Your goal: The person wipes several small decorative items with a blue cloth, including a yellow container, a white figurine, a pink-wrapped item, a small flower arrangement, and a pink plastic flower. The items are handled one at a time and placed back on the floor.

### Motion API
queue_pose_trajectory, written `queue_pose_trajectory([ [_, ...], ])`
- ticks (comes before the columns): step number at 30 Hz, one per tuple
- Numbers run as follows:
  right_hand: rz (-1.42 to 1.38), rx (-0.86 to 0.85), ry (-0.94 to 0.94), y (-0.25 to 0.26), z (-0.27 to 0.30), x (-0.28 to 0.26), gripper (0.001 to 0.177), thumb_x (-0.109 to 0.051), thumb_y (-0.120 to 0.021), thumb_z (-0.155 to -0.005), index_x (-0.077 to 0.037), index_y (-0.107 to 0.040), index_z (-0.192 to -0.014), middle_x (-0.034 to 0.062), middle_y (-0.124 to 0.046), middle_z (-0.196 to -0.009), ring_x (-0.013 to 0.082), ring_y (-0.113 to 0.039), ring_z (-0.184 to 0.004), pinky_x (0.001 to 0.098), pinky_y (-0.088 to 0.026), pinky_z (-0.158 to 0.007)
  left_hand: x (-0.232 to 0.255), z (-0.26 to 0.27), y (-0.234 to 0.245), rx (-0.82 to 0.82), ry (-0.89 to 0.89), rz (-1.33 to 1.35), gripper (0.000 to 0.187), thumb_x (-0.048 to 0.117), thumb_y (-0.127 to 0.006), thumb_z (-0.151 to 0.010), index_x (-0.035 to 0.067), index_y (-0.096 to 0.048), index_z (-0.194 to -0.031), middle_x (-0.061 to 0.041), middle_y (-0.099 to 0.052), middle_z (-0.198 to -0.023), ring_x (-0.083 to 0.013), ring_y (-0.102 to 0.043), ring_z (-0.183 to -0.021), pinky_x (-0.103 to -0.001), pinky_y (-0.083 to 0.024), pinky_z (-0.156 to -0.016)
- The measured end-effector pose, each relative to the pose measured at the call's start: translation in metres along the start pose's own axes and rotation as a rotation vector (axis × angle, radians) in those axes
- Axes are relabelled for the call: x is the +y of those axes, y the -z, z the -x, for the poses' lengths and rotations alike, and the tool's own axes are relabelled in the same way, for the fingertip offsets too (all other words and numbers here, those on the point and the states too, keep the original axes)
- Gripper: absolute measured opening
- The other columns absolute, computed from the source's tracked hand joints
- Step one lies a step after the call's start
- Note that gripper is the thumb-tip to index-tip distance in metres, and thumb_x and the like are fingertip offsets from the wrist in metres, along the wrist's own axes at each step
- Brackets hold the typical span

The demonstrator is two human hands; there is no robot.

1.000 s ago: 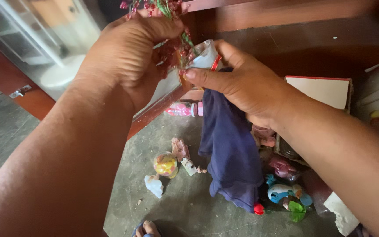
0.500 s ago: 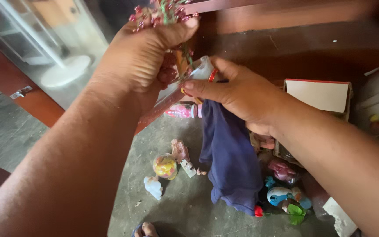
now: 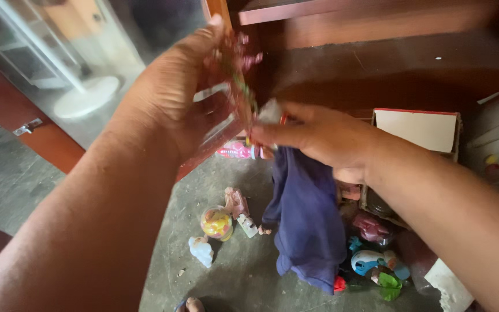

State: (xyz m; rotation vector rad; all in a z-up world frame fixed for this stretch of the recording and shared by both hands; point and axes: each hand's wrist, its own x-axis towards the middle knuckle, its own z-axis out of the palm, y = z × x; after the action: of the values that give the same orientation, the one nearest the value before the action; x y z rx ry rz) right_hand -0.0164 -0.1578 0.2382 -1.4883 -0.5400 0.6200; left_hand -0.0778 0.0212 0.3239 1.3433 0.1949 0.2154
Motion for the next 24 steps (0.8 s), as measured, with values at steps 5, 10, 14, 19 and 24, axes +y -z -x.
queue_pose_trajectory([
  [5,0.115,-0.065,-0.172,0.002,0.005,0.013,0.052,-0.033,-0.083,-0.079,-0.003,-0.068,-0.120,0.0078,-0.072,-0.103,0.0214,-0.064,-0.101,0.0394,-0.051,-0.093,0.000,0.009,-0.002,0.227,0.213,-0.181,0.023,0.026,-0.062,-0.099,0.006,-0.073,-0.100,-0.005,-0.076,-0.095,-0.0144,-0.069,-0.082,-0.030,-0.061,-0.070],
  [10,0.179,0.060,-0.331,0.000,0.010,0.032,0.077,-0.030,-0.088,-0.068,-0.023,-0.054,-0.136,0.0008,-0.070,-0.123,0.0141,-0.064,-0.114,0.0321,-0.048,-0.101,-0.023,-0.007,-0.005,0.015,0.122,-0.293,0.018,0.019,-0.072,-0.089,0.002,-0.077,-0.092,-0.009,-0.074,-0.086,-0.0148,-0.068,-0.072,-0.028,-0.061,-0.063],
  [14,0.230,0.088,-0.348,0.009,0.012,0.034,0.079,-0.030,-0.088,-0.069,-0.019,-0.056,-0.140,0.0013,-0.069,-0.131,0.0131,-0.061,-0.122,0.0325,-0.045,-0.107,-0.037,-0.012,0.001,-0.093,0.067,-0.222,0.018,0.013,-0.075,-0.087,-0.005,-0.072,-0.092,-0.011,-0.074,-0.089,-0.0183,-0.071,-0.077,-0.028,-0.065,-0.069],
  [19,0.101,0.062,-0.334,0.024,0.014,0.029,0.077,-0.029,-0.085,-0.066,-0.018,-0.057,-0.137,0.0043,-0.069,-0.129,0.0154,-0.060,-0.121,0.0364,-0.047,-0.104,-0.032,-0.012,-0.001,-0.019,0.133,-0.123,0.016,0.012,-0.068,-0.088,-0.001,-0.070,-0.096,-0.012,-0.072,-0.091,-0.0217,-0.071,-0.077,-0.034,-0.063,-0.068],
  [24,0.078,0.033,-0.290,0.026,0.015,0.027,0.075,-0.029,-0.085,-0.067,-0.018,-0.059,-0.136,0.0011,-0.067,-0.128,0.0139,-0.059,-0.119,0.0362,-0.045,-0.104,-0.021,-0.008,-0.004,-0.005,0.123,-0.157,0.015,0.010,-0.067,-0.087,-0.001,-0.070,-0.096,-0.014,-0.072,-0.088,-0.0227,-0.071,-0.075,-0.034,-0.063,-0.068],
])
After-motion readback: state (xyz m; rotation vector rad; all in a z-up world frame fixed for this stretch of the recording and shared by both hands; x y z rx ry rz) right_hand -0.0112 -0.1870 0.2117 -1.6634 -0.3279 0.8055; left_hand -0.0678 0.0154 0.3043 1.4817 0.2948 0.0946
